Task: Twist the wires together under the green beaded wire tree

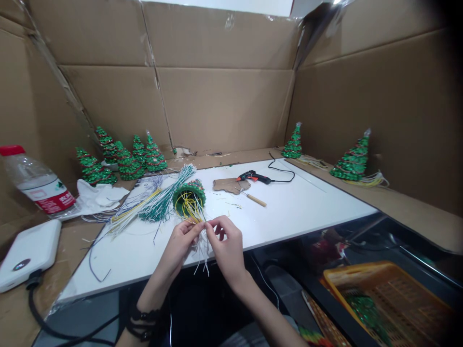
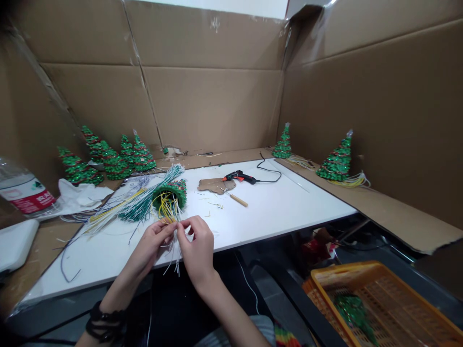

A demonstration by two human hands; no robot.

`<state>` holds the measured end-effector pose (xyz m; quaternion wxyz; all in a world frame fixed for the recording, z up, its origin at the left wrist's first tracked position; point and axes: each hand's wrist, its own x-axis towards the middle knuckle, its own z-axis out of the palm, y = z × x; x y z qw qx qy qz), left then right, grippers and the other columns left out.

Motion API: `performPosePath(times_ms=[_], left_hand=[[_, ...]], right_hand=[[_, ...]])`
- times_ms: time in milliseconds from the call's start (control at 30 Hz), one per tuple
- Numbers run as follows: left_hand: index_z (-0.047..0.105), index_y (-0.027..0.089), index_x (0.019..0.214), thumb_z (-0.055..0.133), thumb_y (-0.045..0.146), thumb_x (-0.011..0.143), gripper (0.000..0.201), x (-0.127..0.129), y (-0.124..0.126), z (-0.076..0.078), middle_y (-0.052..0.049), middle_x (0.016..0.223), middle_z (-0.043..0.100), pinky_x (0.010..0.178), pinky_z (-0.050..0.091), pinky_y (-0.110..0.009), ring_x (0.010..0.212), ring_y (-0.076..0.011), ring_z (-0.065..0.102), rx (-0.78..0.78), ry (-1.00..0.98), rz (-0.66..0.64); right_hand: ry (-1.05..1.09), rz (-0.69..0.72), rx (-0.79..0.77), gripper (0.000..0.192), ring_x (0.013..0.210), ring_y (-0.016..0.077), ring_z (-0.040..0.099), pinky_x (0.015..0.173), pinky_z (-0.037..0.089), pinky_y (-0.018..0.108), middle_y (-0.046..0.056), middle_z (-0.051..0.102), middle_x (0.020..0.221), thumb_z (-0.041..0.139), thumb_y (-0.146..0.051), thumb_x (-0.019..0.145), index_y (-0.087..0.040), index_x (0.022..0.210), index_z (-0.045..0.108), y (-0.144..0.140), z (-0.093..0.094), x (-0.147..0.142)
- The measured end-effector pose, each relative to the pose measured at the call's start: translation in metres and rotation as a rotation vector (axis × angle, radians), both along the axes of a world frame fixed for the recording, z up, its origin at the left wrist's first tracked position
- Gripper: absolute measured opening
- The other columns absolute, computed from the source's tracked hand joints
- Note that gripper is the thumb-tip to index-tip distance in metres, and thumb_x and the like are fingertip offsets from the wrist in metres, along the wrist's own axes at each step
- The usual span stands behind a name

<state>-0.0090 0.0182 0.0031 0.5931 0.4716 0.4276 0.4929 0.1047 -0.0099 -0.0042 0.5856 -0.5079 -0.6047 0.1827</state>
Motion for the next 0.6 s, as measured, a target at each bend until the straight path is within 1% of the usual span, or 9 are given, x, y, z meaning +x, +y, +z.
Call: performPosePath(times_ms=[133, 200, 300, 400, 600], left_hand=[[0.054, 0.014, 0.067, 0.07, 0.039, 0.063, 0.03, -0.0012, 0.0011, -0.0019, 0.008, 0.047, 0.038, 0.043, 0.021, -0.019, 0.043, -0.005, 0.029, 0.008, -0.005, -0.009], [0.052, 0.015, 0.064, 0.07, 0.04, 0.063, 0.031, -0.0016, 0.0018, -0.0026, 0.008, 0.046, 0.038, 0.043, 0.022, -0.019, 0.043, -0.005, 0.029, 0.01, -0.003, -0.007], [0.05, 0.015, 0.063, 0.069, 0.041, 0.063, 0.032, -0.0019, 0.0022, -0.0024, 0.009, 0.046, 0.038, 0.043, 0.022, -0.019, 0.042, -0.0048, 0.028, 0.018, 0.008, -0.002], [0.048, 0.016, 0.061, 0.068, 0.041, 0.064, 0.032, -0.0017, 0.0018, -0.0014, 0.008, 0.045, 0.037, 0.044, 0.022, -0.019, 0.043, -0.0049, 0.028, 0.027, 0.023, -0.004], [0.052, 0.015, 0.065, 0.068, 0.041, 0.064, 0.03, -0.0002, 0.0012, -0.0019, 0.008, 0.045, 0.038, 0.043, 0.023, -0.02, 0.042, -0.0055, 0.03, 0.043, 0.057, 0.01]], right_hand=[[-0.247, -0.049, 0.128, 0.014, 0.067, 0.0155, 0.052, 0.063, 0.038, 0.026, 0.003, 0.063, 0.075, 0.047, -0.017, 0.086, -0.017, 0.083, 0.061, -0.0026, -0.0046, -0.0001], [-0.312, -0.073, 0.156, 0.017, 0.066, 0.0158, 0.053, 0.062, 0.038, 0.027, 0.004, 0.063, 0.075, 0.045, -0.017, 0.088, -0.017, 0.086, 0.062, -0.0033, -0.0054, -0.0008], [-0.349, -0.088, 0.155, 0.018, 0.066, 0.0163, 0.054, 0.062, 0.039, 0.027, 0.004, 0.064, 0.076, 0.044, -0.016, 0.088, -0.017, 0.089, 0.062, -0.0043, -0.0047, -0.0015], [-0.346, -0.073, 0.125, 0.018, 0.066, 0.016, 0.055, 0.062, 0.039, 0.026, 0.003, 0.065, 0.077, 0.044, -0.015, 0.088, -0.017, 0.091, 0.061, -0.0056, -0.0037, -0.0009], [-0.309, -0.096, 0.06, 0.017, 0.065, 0.0156, 0.057, 0.06, 0.039, 0.025, 0.004, 0.065, 0.077, 0.044, -0.016, 0.087, -0.017, 0.086, 0.06, -0.0064, -0.002, 0.0021]])
